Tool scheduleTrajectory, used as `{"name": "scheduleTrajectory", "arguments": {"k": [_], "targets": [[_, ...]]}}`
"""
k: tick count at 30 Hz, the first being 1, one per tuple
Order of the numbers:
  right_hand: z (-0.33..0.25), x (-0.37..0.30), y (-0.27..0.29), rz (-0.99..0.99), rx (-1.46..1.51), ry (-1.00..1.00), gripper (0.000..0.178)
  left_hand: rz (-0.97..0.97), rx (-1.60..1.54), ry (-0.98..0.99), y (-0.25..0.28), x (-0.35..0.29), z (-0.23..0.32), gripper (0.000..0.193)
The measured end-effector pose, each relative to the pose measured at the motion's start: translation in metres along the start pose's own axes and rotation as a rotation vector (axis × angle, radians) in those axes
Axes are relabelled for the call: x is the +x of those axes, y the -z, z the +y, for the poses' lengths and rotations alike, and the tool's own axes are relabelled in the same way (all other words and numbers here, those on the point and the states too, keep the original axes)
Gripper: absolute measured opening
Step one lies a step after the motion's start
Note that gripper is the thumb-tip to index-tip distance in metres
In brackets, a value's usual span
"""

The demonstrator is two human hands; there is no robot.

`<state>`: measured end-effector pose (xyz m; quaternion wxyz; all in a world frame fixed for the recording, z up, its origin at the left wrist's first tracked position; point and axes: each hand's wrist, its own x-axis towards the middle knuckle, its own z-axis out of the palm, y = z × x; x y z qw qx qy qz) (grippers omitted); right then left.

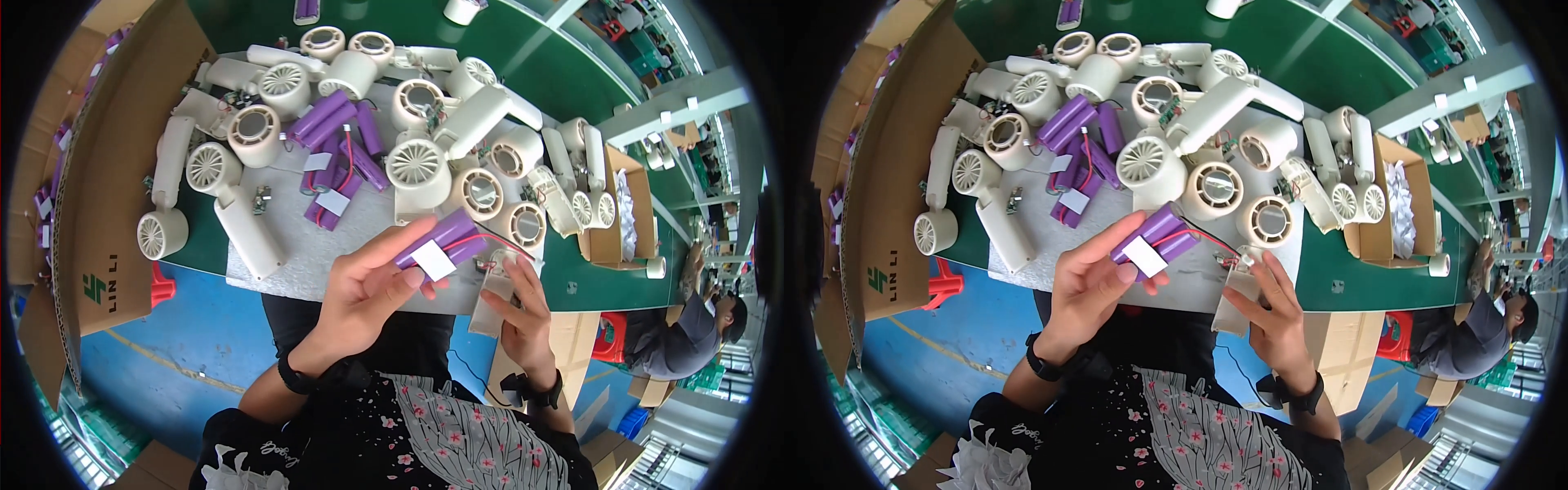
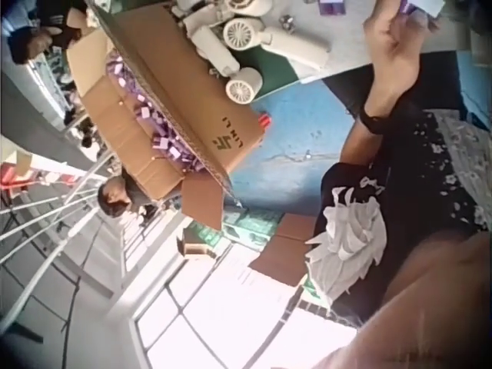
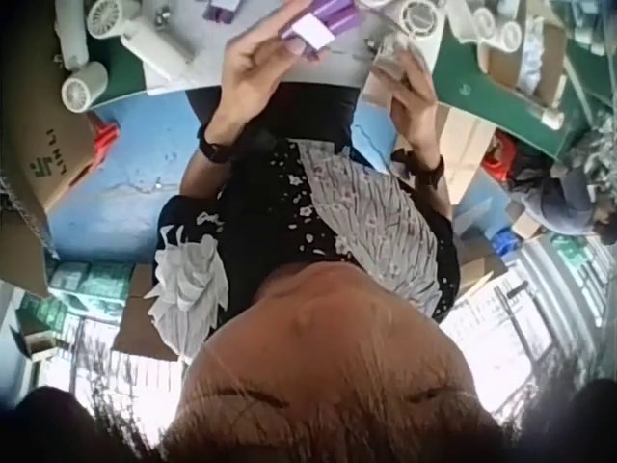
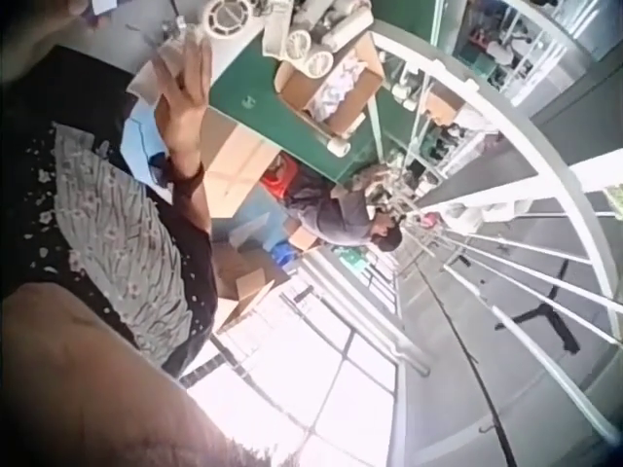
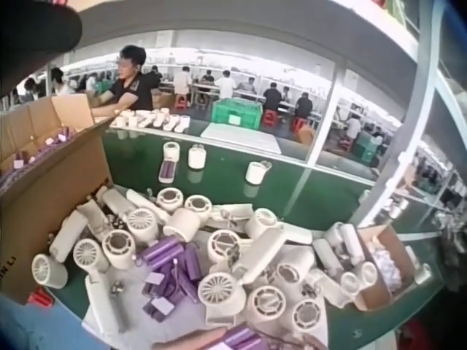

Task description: The person picks up a battery pack from a box, connects its wires to a circuit board, and fits them into a fan housing. After setting the fan aside, they repeat the process with another battery pack and fan housing.

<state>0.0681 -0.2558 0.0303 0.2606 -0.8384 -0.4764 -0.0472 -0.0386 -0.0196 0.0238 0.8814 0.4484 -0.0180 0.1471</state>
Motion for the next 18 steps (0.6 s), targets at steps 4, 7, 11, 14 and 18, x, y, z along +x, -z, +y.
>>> {"name": "scheduleTrajectory", "arguments": {"k": [4, 7, 11, 14, 18], "targets": [[0.000, -0.009, 0.005, 0.052, 0.113, -0.046, 0.027, -0.134, 0.095, 0.011, -0.002, 0.005, -0.008, 0.043], [-0.004, -0.018, 0.009, 0.269, 0.353, -0.060, 0.028, -0.077, 0.084, 0.149, -0.023, 0.007, -0.007, 0.041], [-0.047, -0.001, 0.001, 0.393, 0.982, -0.457, 0.029, -0.082, -0.011, 0.190, -0.038, 0.004, -0.025, 0.039], [-0.039, -0.004, -0.006, 0.398, 0.926, -0.451, 0.036, -0.104, -0.040, 0.178, -0.039, 0.001, -0.031, 0.038], [-0.030, -0.013, -0.013, 0.437, 0.938, -0.411, 0.041, -0.112, 0.004, 0.163, -0.042, -0.002, -0.037, 0.036]]}}
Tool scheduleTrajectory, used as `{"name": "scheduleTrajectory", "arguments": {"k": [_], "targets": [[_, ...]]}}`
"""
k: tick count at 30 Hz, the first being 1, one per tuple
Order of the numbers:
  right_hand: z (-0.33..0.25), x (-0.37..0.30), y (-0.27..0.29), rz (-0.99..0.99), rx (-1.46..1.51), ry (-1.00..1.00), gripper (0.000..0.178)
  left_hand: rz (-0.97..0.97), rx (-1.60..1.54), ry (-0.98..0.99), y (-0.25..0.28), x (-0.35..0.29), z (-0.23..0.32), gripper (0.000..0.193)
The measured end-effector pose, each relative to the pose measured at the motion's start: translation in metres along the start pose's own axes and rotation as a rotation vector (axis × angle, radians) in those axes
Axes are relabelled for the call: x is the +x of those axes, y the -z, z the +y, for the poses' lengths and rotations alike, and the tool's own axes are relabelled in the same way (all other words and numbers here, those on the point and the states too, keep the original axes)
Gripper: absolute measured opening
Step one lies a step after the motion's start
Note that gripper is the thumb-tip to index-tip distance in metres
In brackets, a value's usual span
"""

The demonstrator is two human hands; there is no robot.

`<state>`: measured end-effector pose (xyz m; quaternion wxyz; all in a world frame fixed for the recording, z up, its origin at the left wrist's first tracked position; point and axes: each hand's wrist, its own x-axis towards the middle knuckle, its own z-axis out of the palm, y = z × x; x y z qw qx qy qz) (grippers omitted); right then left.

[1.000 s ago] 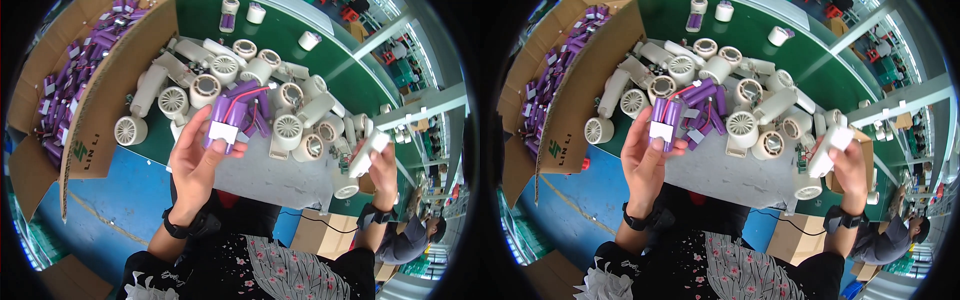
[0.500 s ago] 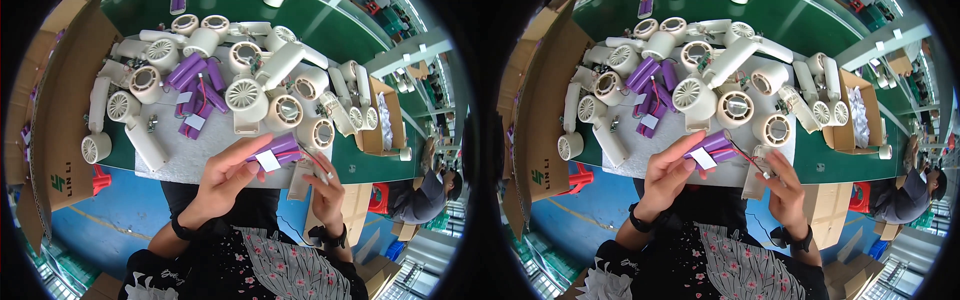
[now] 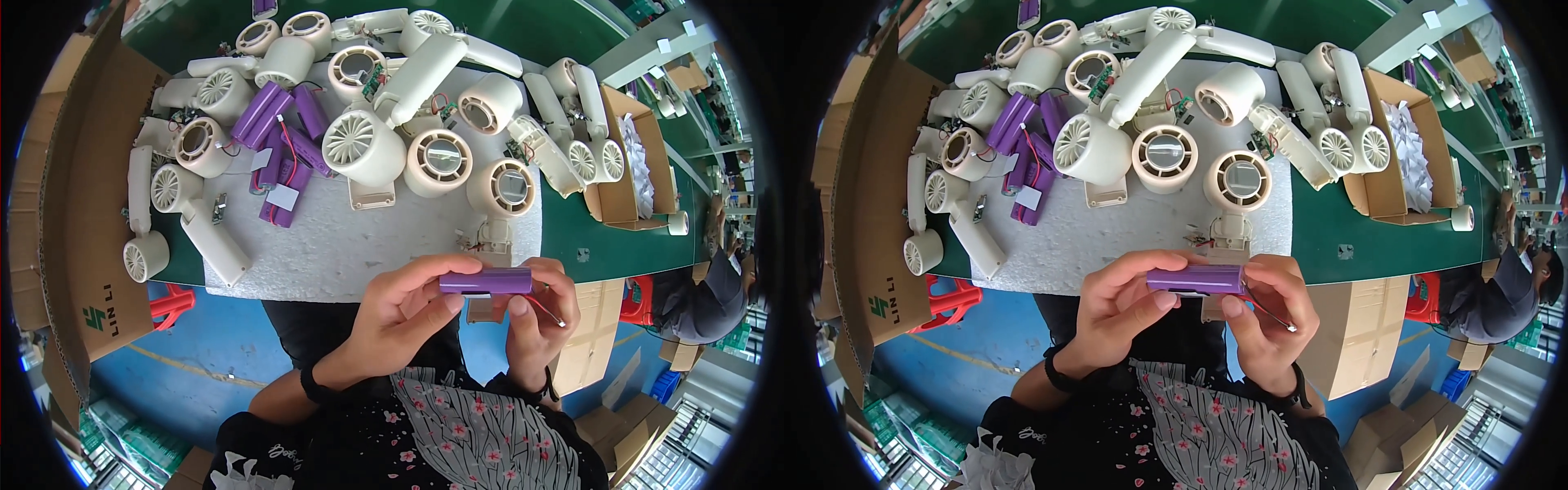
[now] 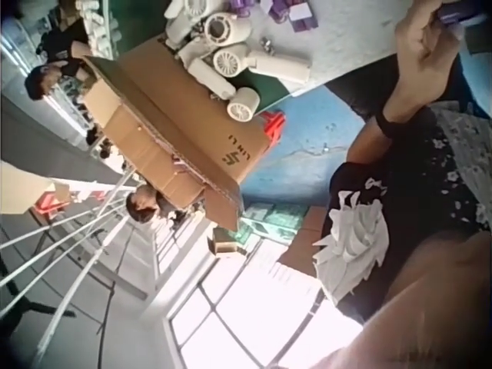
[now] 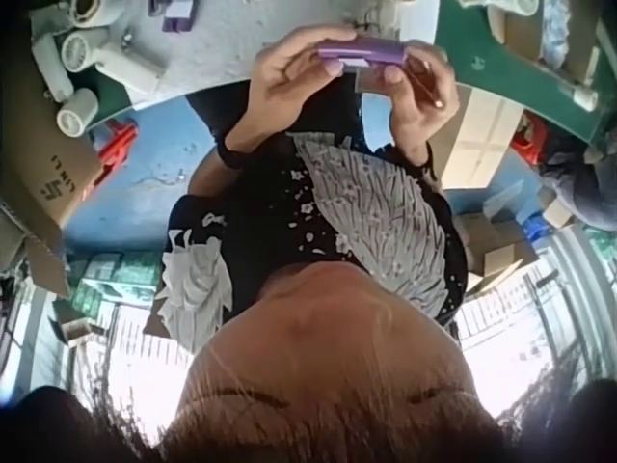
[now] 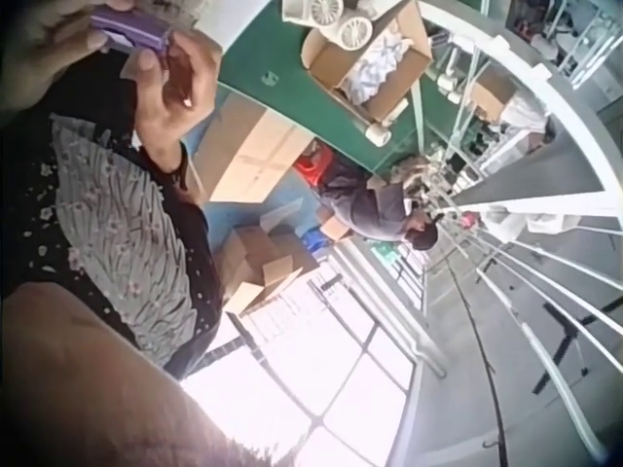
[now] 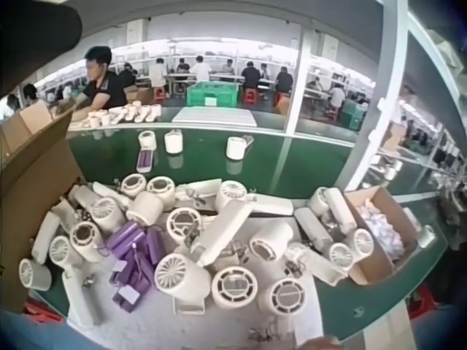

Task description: The person picks up a battery pack from a box, connects its wires to a circuit board, and fits them into a fan housing. After setting the fan aside, they repeat the process with another battery pack and fan housing.

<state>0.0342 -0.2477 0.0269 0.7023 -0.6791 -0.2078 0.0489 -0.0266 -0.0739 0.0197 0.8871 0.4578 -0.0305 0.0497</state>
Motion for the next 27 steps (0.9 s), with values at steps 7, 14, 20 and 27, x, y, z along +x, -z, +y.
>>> {"name": "scheduleTrajectory", "arguments": {"k": [7, 14, 20, 27], "targets": [[0.001, -0.001, -0.003, 0.110, 0.106, 0.006, 0.044, 0.007, -0.044, -0.033, -0.015, 0.001, -0.011, 0.034], [0.009, -0.006, 0.002, 0.145, 0.163, -0.043, 0.045, 0.049, 0.043, -0.011, -0.020, 0.000, -0.019, 0.035], [0.012, -0.012, 0.004, 0.177, 0.045, -0.035, 0.041, 0.022, 0.082, -0.011, -0.019, -0.002, -0.021, 0.038], [0.009, -0.011, 0.000, 0.180, 0.160, -0.039, 0.041, 0.006, 0.247, -0.087, -0.019, -0.003, -0.023, 0.044]]}}
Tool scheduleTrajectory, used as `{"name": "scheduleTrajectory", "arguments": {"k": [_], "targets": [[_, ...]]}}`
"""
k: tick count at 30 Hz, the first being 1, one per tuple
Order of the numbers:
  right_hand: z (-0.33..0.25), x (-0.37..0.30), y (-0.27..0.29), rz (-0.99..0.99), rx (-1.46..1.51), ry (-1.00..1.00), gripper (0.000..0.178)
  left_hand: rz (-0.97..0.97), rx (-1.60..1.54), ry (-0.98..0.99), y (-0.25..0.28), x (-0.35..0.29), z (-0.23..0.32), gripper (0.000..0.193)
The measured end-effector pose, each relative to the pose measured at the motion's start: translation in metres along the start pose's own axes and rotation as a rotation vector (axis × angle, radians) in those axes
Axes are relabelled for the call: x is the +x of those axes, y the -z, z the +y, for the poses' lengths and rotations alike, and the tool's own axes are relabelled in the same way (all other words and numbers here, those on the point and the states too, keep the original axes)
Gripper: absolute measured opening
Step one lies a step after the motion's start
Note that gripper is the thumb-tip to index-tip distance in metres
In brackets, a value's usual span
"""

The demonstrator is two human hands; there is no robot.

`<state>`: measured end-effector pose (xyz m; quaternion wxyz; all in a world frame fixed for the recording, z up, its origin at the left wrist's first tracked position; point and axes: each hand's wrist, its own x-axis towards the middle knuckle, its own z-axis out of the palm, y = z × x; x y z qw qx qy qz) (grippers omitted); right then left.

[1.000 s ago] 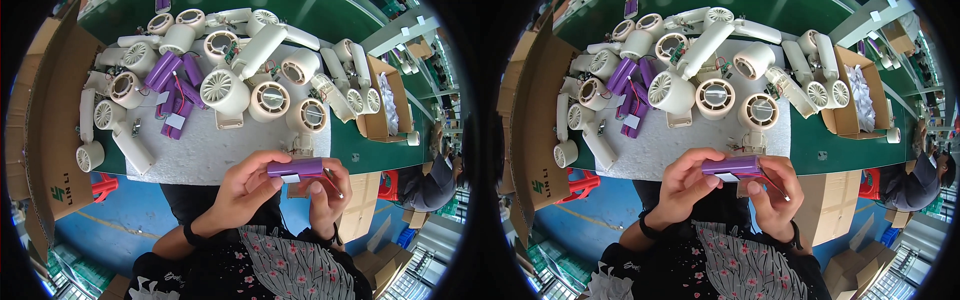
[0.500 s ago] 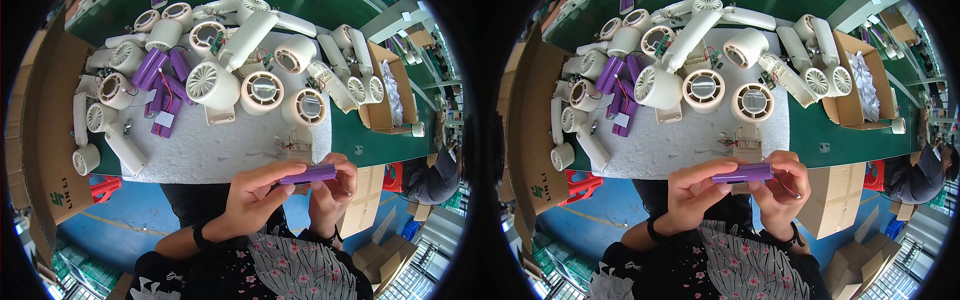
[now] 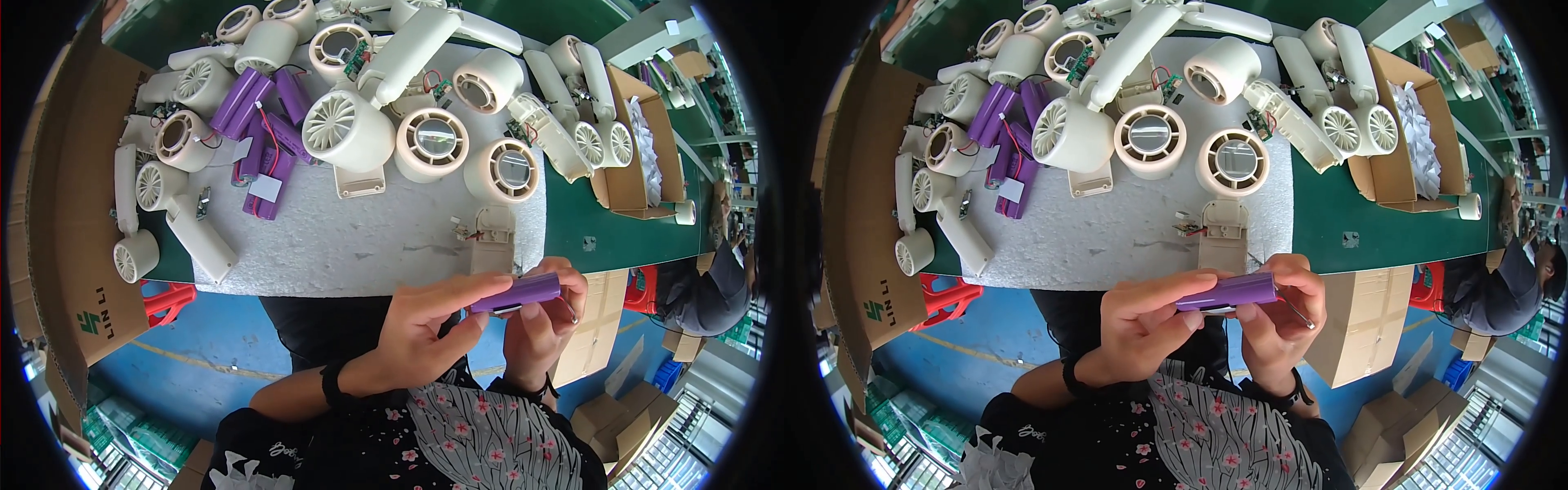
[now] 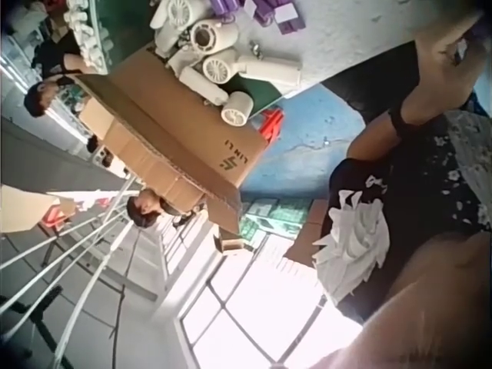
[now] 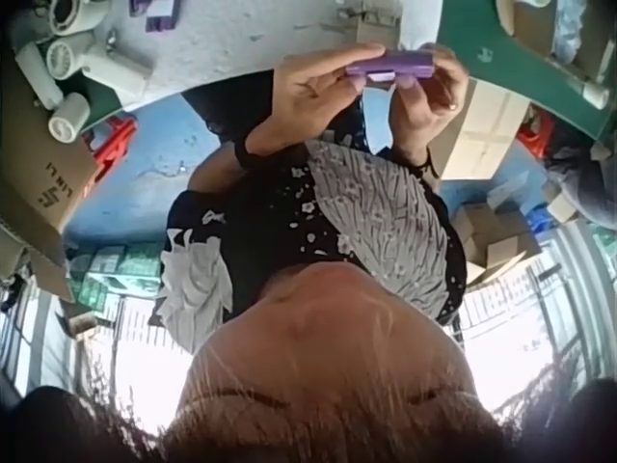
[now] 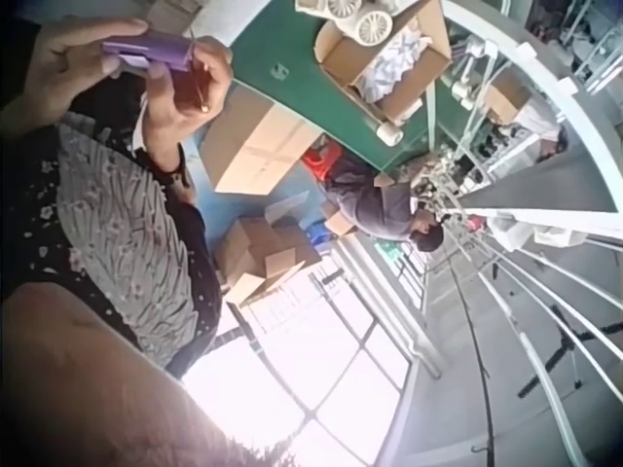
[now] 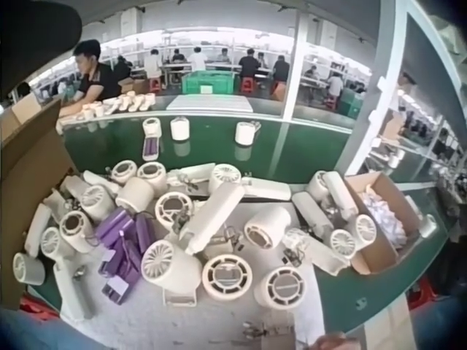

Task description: The person picks up a battery pack from a box, connects its wires to a circuit board, and fits them into a fan housing. After setting the fan aside, they repeat the process with another battery pack and fan housing.

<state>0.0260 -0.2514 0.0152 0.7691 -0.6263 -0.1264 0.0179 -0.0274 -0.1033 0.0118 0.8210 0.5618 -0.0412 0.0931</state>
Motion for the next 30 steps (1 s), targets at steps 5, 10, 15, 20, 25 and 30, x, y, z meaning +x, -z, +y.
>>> {"name": "scheduleTrajectory", "arguments": {"k": [5, 10, 15, 20, 25, 30], "targets": [[0.000, 0.000, -0.002, -0.039, 0.080, 0.039, 0.036, 0.009, 0.131, -0.064, -0.001, 0.001, 0.000, 0.046], [-0.005, -0.001, -0.002, 0.024, 0.193, -0.054, 0.024, 0.033, 0.222, -0.151, -0.007, 0.005, 0.002, 0.045], [0.000, 0.005, 0.008, 0.166, 0.264, 0.026, 0.018, -0.039, 0.489, -0.357, -0.010, 0.016, 0.012, 0.046], [-0.022, 0.047, 0.022, 0.040, 0.122, -0.020, 0.016, 0.134, 0.874, -0.344, 0.019, 0.037, 0.017, 0.037], [-0.029, 0.064, -0.003, -0.313, -0.602, -0.004, 0.014, 0.083, 0.881, -0.178, 0.037, 0.045, -0.003, 0.025], [-0.013, 0.056, -0.014, -0.374, -0.858, 0.099, 0.019, -0.004, 0.828, -0.209, 0.041, 0.047, -0.005, 0.019]]}}
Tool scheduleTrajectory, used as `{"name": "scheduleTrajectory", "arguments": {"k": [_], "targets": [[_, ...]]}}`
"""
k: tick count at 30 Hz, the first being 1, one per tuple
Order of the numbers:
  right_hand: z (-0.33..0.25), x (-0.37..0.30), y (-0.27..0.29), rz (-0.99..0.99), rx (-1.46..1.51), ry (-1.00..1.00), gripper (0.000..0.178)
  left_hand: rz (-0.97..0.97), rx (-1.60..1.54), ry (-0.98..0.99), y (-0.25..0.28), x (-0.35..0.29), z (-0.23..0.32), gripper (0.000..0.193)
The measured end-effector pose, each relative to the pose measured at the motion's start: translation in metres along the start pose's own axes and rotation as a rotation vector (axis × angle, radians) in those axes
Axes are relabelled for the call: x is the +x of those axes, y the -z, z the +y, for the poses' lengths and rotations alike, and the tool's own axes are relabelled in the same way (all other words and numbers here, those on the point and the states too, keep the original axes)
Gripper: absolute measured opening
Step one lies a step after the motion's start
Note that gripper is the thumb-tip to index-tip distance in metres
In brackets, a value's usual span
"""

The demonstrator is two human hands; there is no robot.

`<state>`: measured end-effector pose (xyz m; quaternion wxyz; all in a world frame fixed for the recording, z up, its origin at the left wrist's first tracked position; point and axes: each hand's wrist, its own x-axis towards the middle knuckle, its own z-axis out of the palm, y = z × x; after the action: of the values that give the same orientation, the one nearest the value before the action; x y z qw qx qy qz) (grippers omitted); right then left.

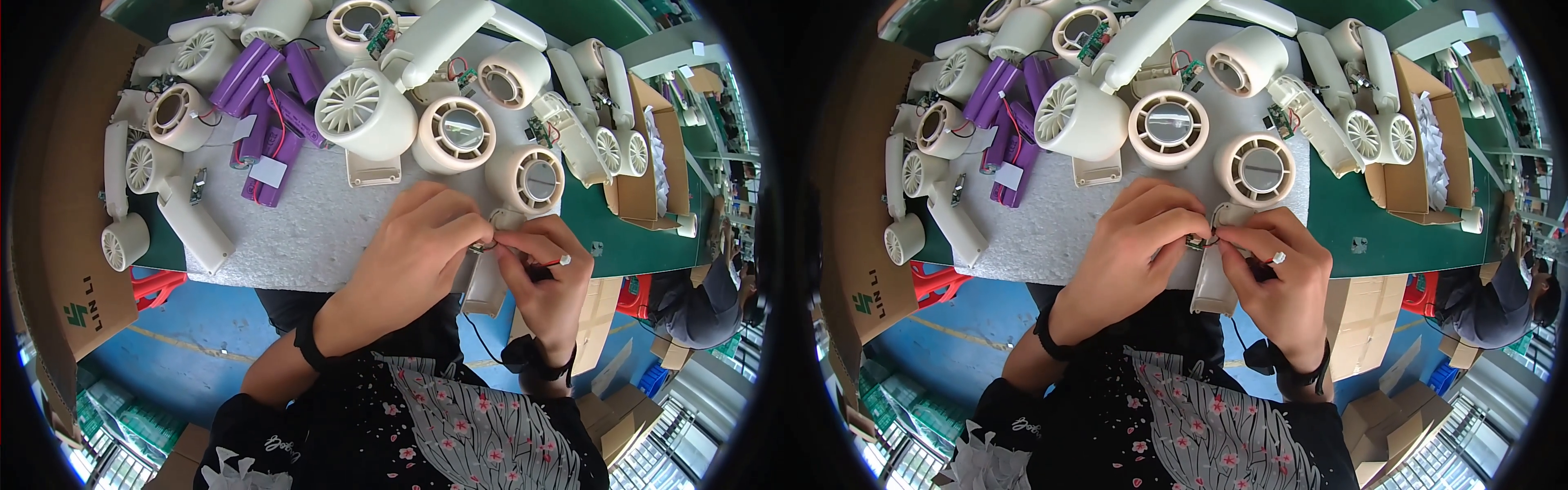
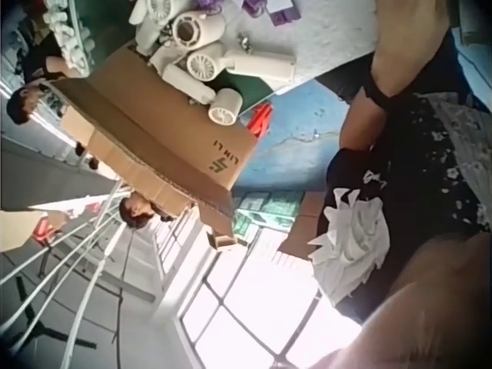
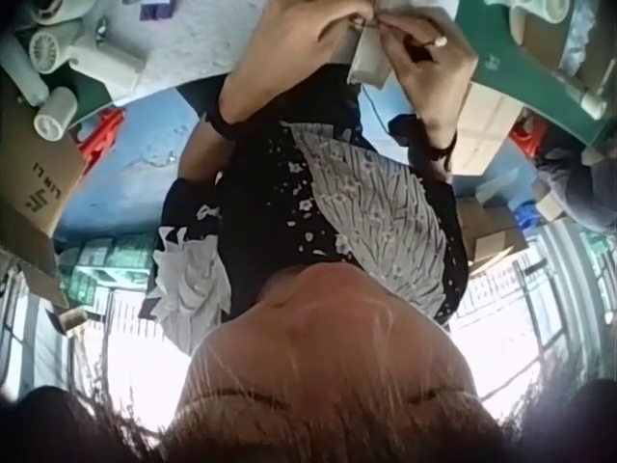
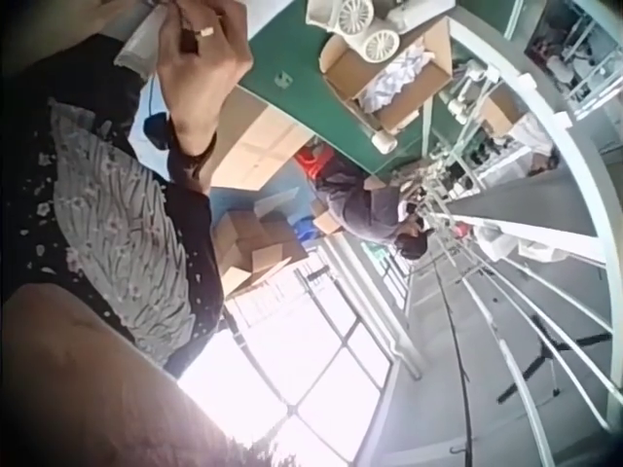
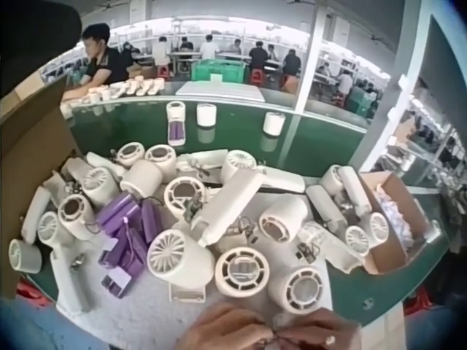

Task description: The person picks up a battery pack from a box, connects its wires to a circuit board, and fits them into a fan housing. After setting the fan aside, they repeat the process with another battery pack and fan housing.

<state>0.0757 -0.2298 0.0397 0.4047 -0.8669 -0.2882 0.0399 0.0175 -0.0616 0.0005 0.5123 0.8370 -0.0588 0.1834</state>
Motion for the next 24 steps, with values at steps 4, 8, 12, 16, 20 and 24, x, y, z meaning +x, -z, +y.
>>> {"name": "scheduleTrajectory", "arguments": {"k": [4, 8, 12, 16, 20, 24], "targets": [[0.001, 0.000, 0.002, -0.041, -0.013, -0.008, 0.018, -0.012, -0.047, 0.038, 0.005, 0.001, 0.002, 0.021], [0.006, -0.002, 0.001, -0.072, 0.056, -0.008, 0.018, -0.065, -0.065, 0.128, 0.010, 0.001, 0.010, 0.025], [0.000, -0.003, 0.003, -0.130, 0.022, -0.067, 0.017, -0.069, -0.094, 0.133, 0.011, -0.001, 0.009, 0.027], [-0.005, -0.003, 0.001, -0.126, -0.038, -0.069, 0.017, -0.004, -0.087, 0.100, 0.006, -0.004, 0.005, 0.027], [-0.001, -0.001, 0.000, -0.117, -0.120, 0.092, 0.019, -0.037, -0.069, 0.087, 0.006, -0.005, 0.008, 0.027], [0.003, -0.002, -0.003, -0.064, -0.142, 0.125, 0.016, -0.082, -0.178, 0.121, 0.007, 0.000, 0.019, 0.026]]}}
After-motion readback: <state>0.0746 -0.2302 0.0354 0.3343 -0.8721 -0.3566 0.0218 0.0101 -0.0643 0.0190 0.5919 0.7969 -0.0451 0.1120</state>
